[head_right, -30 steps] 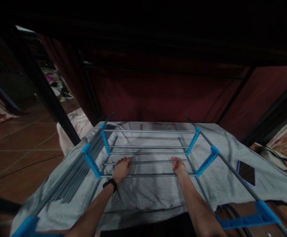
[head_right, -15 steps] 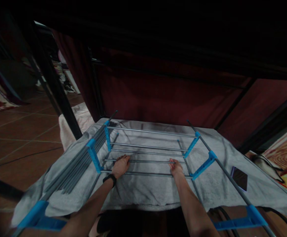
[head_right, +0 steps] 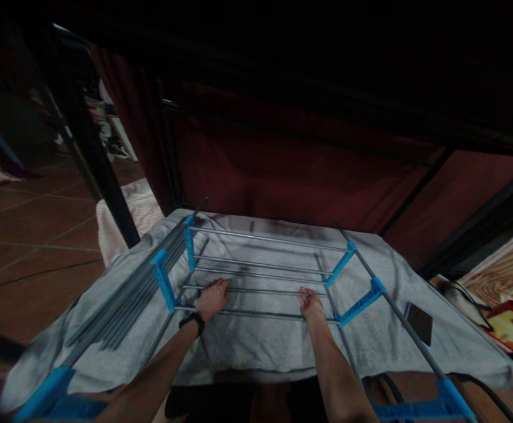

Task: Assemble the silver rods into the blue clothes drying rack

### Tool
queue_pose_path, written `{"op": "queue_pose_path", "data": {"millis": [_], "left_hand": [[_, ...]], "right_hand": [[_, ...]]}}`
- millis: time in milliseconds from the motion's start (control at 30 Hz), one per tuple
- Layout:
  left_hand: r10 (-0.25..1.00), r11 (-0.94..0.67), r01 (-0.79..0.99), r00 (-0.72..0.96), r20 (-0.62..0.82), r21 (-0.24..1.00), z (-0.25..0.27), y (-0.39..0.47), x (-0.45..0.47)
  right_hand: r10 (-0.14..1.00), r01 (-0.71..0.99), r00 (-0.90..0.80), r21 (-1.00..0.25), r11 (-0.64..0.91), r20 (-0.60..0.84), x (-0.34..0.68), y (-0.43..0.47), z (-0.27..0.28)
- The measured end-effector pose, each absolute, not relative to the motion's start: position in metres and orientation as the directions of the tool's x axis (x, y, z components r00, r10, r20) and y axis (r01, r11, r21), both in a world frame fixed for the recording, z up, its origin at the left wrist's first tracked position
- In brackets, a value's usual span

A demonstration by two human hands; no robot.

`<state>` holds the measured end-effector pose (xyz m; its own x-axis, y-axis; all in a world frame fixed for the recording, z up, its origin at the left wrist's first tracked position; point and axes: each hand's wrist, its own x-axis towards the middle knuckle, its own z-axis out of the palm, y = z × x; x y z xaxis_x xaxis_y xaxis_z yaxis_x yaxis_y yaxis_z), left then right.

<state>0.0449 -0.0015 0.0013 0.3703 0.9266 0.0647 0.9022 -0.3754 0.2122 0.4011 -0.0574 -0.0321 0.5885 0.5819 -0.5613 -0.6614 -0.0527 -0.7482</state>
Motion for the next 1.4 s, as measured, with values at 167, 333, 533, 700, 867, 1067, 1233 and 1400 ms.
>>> {"op": "queue_pose_path", "data": {"millis": [167,333,533,700,867,1067,1233,1400], "left_hand": [[0.923,-0.384,0.902,0.378,0.069,0.197,0.001,-0.001,0.044],[0.92,-0.392,0.903,0.386,0.068,0.178,0.001,0.0,0.043],[0.919,-0.394,0.905,0.391,0.053,0.157,0.003,-0.001,0.04],[0.921,-0.389,0.909,0.387,0.042,0.152,0.009,-0.003,0.041],[0.925,-0.38,0.913,0.379,0.04,0.149,0.013,-0.003,0.042],[0.925,-0.38,0.911,0.377,0.05,0.157,0.009,-0.001,0.039],[0.925,-0.379,0.908,0.375,0.056,0.178,0.008,-0.001,0.037],[0.929,-0.37,0.908,0.365,0.065,0.196,0.009,0.0,0.035]], "right_hand": [[0.574,-0.683,0.587,-0.73,-0.029,-0.571,0.4,-0.057,-0.034],[0.566,-0.707,0.576,-0.707,-0.018,-0.59,0.4,-0.055,-0.034],[0.567,-0.725,0.566,-0.688,-0.002,-0.598,0.397,-0.059,-0.032],[0.567,-0.731,0.563,-0.683,0.002,-0.601,0.391,-0.064,-0.023],[0.571,-0.738,0.556,-0.675,0.006,-0.604,0.386,-0.065,-0.015],[0.582,-0.753,0.538,-0.658,0.006,-0.61,0.389,-0.063,-0.02],[0.608,-0.758,0.517,-0.652,-0.001,-0.603,0.391,-0.063,-0.021],[0.641,-0.75,0.498,-0.661,-0.02,-0.584,0.391,-0.065,-0.018]]}}
